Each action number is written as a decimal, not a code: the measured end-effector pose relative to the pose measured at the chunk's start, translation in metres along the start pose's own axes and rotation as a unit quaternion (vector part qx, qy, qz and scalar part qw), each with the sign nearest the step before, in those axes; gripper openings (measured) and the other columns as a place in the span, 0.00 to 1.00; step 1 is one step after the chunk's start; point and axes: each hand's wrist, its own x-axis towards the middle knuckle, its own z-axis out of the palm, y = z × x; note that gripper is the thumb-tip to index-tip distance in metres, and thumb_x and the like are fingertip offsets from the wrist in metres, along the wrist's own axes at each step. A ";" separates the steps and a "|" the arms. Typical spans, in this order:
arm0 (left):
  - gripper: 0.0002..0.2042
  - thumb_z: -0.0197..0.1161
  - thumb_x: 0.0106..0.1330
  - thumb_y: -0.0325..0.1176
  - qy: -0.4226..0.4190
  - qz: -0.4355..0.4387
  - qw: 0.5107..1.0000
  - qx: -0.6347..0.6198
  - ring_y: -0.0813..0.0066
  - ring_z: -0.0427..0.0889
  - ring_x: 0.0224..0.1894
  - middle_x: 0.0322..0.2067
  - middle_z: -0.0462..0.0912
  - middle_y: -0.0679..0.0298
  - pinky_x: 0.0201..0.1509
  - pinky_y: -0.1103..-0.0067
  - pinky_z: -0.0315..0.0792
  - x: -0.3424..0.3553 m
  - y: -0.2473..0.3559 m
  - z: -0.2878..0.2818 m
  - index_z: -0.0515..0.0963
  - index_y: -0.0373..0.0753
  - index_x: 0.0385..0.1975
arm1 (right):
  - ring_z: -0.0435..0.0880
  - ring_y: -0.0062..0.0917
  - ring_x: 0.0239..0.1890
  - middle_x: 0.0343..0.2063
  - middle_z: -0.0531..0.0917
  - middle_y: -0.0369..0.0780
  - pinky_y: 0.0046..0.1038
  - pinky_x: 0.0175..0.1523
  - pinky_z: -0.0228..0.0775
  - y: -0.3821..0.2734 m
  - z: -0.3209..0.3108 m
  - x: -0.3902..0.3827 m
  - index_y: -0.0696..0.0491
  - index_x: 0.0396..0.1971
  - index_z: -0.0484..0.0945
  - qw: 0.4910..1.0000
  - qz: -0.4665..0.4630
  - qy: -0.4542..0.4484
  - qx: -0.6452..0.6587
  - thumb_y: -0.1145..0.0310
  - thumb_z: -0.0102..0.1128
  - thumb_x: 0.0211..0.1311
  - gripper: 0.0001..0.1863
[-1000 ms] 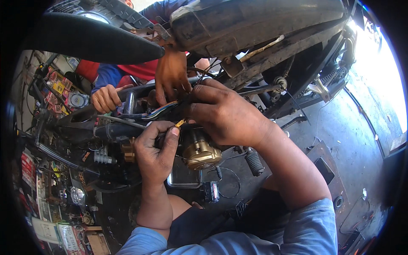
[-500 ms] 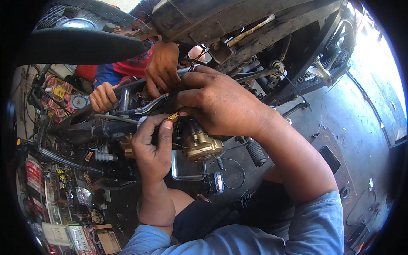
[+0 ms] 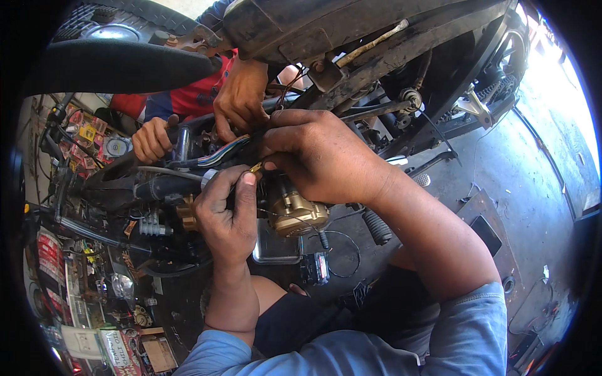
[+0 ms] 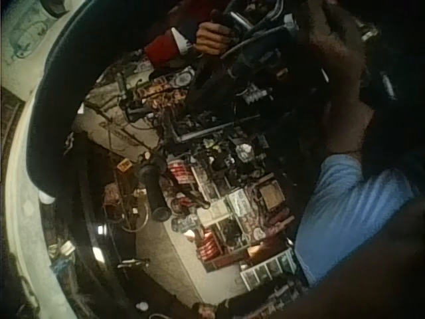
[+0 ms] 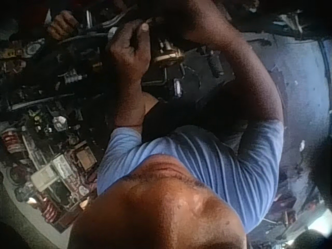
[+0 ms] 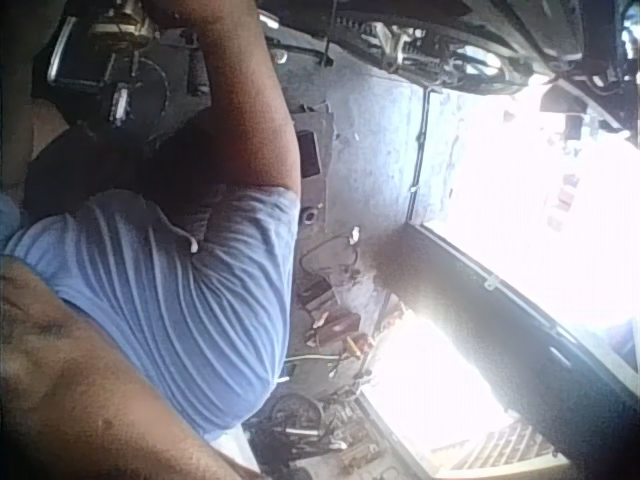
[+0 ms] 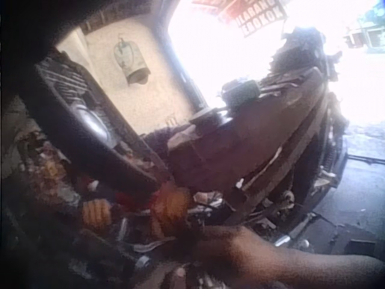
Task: Repairing or modifying the electrical wiring of a motorcycle engine.
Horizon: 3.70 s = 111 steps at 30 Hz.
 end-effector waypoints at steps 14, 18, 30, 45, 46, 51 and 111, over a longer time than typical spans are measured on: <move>0.07 0.60 0.73 0.28 -0.061 -0.095 0.988 -0.110 0.64 0.81 0.26 0.26 0.82 0.57 0.33 0.73 0.74 -0.005 -0.003 -0.005 0.81 0.31 0.37 | 0.83 0.40 0.36 0.33 0.80 0.43 0.37 0.39 0.75 0.004 -0.003 0.000 0.57 0.34 0.83 0.999 -0.011 -0.007 0.043 0.78 0.68 0.55 0.06; 0.08 0.59 0.74 0.30 -0.069 -0.065 0.990 -0.103 0.62 0.81 0.26 0.26 0.82 0.56 0.34 0.72 0.74 -0.003 -0.007 -0.003 0.81 0.31 0.37 | 0.83 0.40 0.37 0.33 0.80 0.43 0.38 0.39 0.75 0.001 -0.003 0.001 0.57 0.34 0.83 1.000 0.002 -0.020 0.008 0.78 0.68 0.56 0.06; 0.06 0.59 0.72 0.27 -0.024 -0.045 0.997 -0.065 0.58 0.83 0.27 0.26 0.81 0.53 0.33 0.70 0.73 -0.002 -0.012 0.013 0.79 0.32 0.33 | 0.82 0.40 0.33 0.31 0.78 0.42 0.37 0.36 0.74 -0.004 0.007 0.002 0.55 0.32 0.83 0.998 -0.020 0.038 -0.052 0.79 0.68 0.52 0.07; 0.17 0.56 0.78 0.44 -0.079 -0.220 0.967 -0.098 0.84 0.70 0.21 0.20 0.74 0.68 0.26 0.82 0.65 -0.020 0.002 -0.012 0.80 0.35 0.51 | 0.83 0.43 0.40 0.37 0.82 0.46 0.36 0.43 0.76 0.005 -0.029 -0.013 0.54 0.48 0.83 0.975 -0.078 0.180 -0.107 0.73 0.69 0.59 0.16; 0.19 0.57 0.77 0.44 -0.055 -0.257 0.956 -0.130 0.87 0.67 0.21 0.20 0.72 0.72 0.25 0.85 0.62 -0.024 0.000 -0.016 0.79 0.36 0.54 | 0.83 0.48 0.41 0.37 0.83 0.47 0.40 0.43 0.77 0.000 -0.027 -0.006 0.53 0.46 0.83 0.965 -0.105 0.220 -0.092 0.72 0.68 0.59 0.15; 0.22 0.58 0.77 0.44 -0.104 -0.289 0.930 -0.201 0.89 0.64 0.21 0.23 0.70 0.74 0.22 0.88 0.57 -0.033 -0.002 -0.023 0.74 0.36 0.63 | 0.86 0.23 0.36 0.33 0.88 0.41 0.23 0.39 0.77 -0.057 -0.077 -0.017 0.61 0.45 0.84 0.913 -0.115 0.389 0.028 0.70 0.68 0.66 0.13; 0.26 0.64 0.69 0.33 -0.163 -0.265 0.808 -0.500 0.84 0.71 0.37 0.51 0.76 0.65 0.40 0.84 0.67 -0.046 0.011 -0.002 0.68 0.39 0.67 | 0.81 0.21 0.37 0.37 0.82 0.38 0.25 0.44 0.74 -0.072 -0.135 -0.116 0.61 0.55 0.74 0.938 0.203 0.253 0.123 0.59 0.59 0.73 0.21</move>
